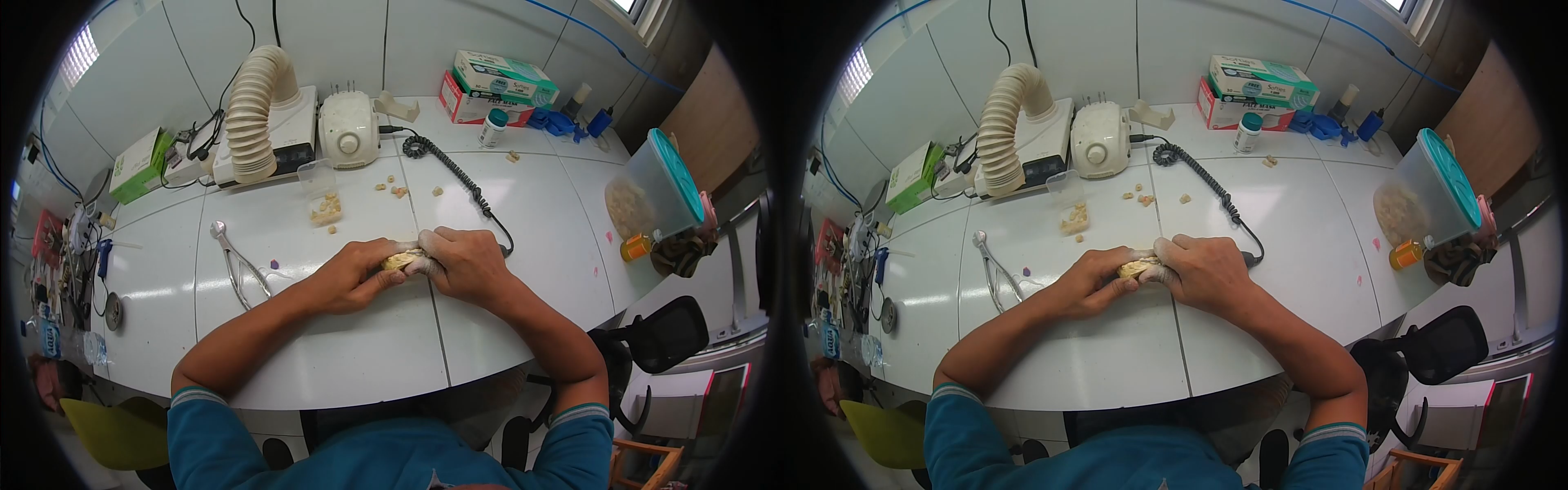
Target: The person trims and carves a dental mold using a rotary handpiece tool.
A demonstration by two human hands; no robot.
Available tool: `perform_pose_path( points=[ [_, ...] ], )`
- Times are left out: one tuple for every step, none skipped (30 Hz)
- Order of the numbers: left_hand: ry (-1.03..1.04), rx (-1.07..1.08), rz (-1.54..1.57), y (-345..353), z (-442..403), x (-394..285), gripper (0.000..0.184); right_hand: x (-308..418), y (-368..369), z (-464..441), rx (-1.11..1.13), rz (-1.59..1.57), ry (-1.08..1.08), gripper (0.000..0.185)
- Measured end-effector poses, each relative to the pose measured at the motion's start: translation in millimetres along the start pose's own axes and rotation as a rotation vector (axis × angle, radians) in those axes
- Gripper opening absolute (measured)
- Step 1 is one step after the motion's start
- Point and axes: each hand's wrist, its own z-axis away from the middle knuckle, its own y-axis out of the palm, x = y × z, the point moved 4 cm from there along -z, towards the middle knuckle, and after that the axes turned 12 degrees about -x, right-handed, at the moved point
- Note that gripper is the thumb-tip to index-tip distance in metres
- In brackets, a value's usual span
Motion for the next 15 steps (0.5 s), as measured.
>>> perform_pose_path(
  points=[
    [0.005,0.000,-0.004,-0.2,-0.1,-0.2,0.026,0.0,0.1,0.0,0.001,0.001,0.003,0.042],
    [0.001,0.002,-0.008,-0.3,-0.1,0.0,0.026,0.0,0.2,0.0,0.001,0.002,0.006,0.042],
    [-0.002,0.005,-0.012,-0.5,0.0,0.2,0.026,0.1,0.3,0.0,0.002,0.003,0.009,0.043],
    [-0.005,0.007,-0.016,-0.6,0.0,0.3,0.026,0.3,0.3,0.1,-0.008,-0.003,0.008,0.043],
    [-0.004,0.001,-0.013,-0.6,-0.2,0.2,0.025,-0.1,0.6,0.3,-0.019,-0.009,0.007,0.044],
    [-0.004,-0.007,-0.011,-0.3,0.0,0.2,0.025,-0.1,0.4,0.2,-0.029,-0.014,0.006,0.044],
    [-0.003,-0.014,-0.008,-0.3,0.2,0.0,0.025,0.2,0.2,0.0,-0.031,-0.013,0.010,0.044],
    [-0.011,-0.007,-0.008,-0.4,0.2,0.0,0.026,0.6,0.1,-0.1,-0.034,-0.011,0.015,0.044],
    [-0.018,0.000,-0.010,-0.8,0.3,0.0,0.026,0.5,-0.3,-0.3,-0.036,-0.010,0.019,0.044],
    [-0.026,0.007,-0.011,-1.1,0.3,-0.2,0.026,0.1,-0.4,-0.3,-0.038,-0.009,0.018,0.044],
    [-0.023,0.005,-0.004,-1.4,0.2,-1.8,0.026,-0.5,-0.4,0.1,-0.039,-0.009,0.018,0.044],
    [-0.020,0.003,0.003,-1.8,-0.1,-3.9,0.027,-0.8,-0.4,0.2,-0.041,-0.009,0.017,0.044],
    [-0.017,0.002,0.009,-1.9,-0.2,-5.2,0.027,-0.1,-0.5,0.0,-0.035,-0.006,0.015,0.044],
    [-0.014,-0.009,0.020,-1.0,0.1,-3.5,0.026,1.2,-0.8,-0.3,-0.030,-0.004,0.014,0.044],
    [-0.010,-0.019,0.031,0.6,0.7,0.3,0.026,1.9,-0.8,-0.4,-0.024,-0.001,0.012,0.044]
  ],
)
